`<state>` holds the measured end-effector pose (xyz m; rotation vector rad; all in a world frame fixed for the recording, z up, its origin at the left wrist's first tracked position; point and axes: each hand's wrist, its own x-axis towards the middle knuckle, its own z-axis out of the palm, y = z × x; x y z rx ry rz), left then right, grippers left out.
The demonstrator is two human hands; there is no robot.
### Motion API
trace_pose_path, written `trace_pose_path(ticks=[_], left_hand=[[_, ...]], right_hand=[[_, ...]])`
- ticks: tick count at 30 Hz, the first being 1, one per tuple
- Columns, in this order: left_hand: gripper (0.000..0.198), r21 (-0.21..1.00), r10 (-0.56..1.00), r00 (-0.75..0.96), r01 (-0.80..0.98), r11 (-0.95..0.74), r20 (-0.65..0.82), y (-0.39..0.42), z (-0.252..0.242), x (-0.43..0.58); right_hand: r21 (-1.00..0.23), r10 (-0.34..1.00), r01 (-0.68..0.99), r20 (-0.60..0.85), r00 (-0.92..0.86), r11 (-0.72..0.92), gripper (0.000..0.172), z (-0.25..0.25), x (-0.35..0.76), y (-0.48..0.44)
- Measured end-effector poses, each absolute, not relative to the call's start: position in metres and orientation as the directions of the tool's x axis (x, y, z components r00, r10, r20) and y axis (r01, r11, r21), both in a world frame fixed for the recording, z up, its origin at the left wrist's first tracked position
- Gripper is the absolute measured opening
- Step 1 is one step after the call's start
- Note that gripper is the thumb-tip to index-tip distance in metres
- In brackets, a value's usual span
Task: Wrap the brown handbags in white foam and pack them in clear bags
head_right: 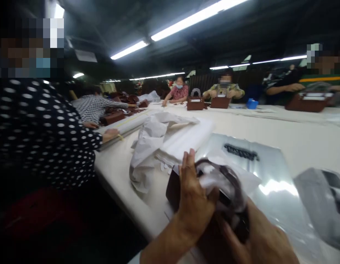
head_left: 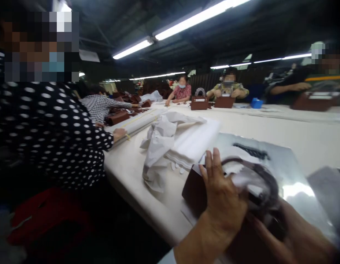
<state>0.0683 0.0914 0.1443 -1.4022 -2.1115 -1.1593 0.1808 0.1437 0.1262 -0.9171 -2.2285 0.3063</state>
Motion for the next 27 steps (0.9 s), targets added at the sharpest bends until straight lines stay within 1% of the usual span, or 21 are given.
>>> trace_pose_path(ticks=[4, 7, 10, 13, 17, 19, 21, 23, 24, 25, 26, 27], left_hand=[[0.011, 0.418, 0.593, -0.408, 0.899, 0.128, 0.695, 0.080, 0.158, 0.065], [0.008, 0.376, 0.568, -0.355, 0.923, 0.085, 0.743, 0.053, 0.172, 0.057], [0.011, 0.307, 0.592, -0.260, 0.951, 0.022, 0.763, 0.016, 0.182, 0.049], [0.019, 0.259, 0.648, -0.166, 0.965, -0.050, 0.744, -0.016, 0.177, 0.042], [0.035, 0.225, 0.623, -0.094, 0.965, -0.135, 0.777, -0.046, 0.153, 0.038], [0.031, 0.237, 0.621, -0.099, 0.961, -0.144, 0.777, -0.059, 0.135, 0.037], [0.025, 0.252, 0.631, -0.105, 0.956, -0.148, 0.768, -0.068, 0.113, 0.037], [0.021, 0.233, 0.644, -0.064, 0.956, -0.181, 0.763, -0.069, 0.089, 0.038], [0.020, 0.220, 0.653, -0.032, 0.953, -0.208, 0.757, -0.064, 0.077, 0.039], [0.019, 0.217, 0.656, -0.012, 0.948, -0.233, 0.755, -0.056, 0.065, 0.039], [0.019, 0.222, 0.658, 0.004, 0.940, -0.260, 0.753, -0.045, 0.055, 0.039], [0.018, 0.241, 0.646, -0.014, 0.934, -0.265, 0.764, -0.032, 0.046, 0.039]], right_hand=[[-0.407, 0.749, 0.632, 0.424, -0.509, 0.660, 0.040, 0.130, 0.205, 0.142], [-0.429, 0.787, 0.665, 0.416, -0.456, 0.612, 0.032, 0.131, 0.197, 0.143], [-0.499, 0.819, 0.651, 0.396, -0.416, 0.572, 0.028, 0.134, 0.191, 0.145], [-0.540, 0.837, 0.641, 0.394, -0.380, 0.545, 0.027, 0.134, 0.189, 0.146], [-0.549, 0.853, 0.657, 0.400, -0.335, 0.516, 0.032, 0.129, 0.189, 0.150], [-0.554, 0.858, 0.665, 0.418, -0.299, 0.502, 0.037, 0.125, 0.188, 0.152], [-0.561, 0.843, 0.650, 0.473, -0.257, 0.513, 0.044, 0.121, 0.187, 0.153], [-0.560, 0.811, 0.620, 0.534, -0.238, 0.550, 0.056, 0.119, 0.186, 0.156], [-0.548, 0.794, 0.607, 0.553, -0.254, 0.576, 0.059, 0.119, 0.185, 0.159], [-0.529, 0.780, 0.601, 0.555, -0.290, 0.600, 0.056, 0.120, 0.185, 0.162], [-0.506, 0.772, 0.604, 0.538, -0.338, 0.616, 0.048, 0.122, 0.184, 0.167], [-0.487, 0.775, 0.616, 0.502, -0.383, 0.619, 0.039, 0.125, 0.183, 0.173]])
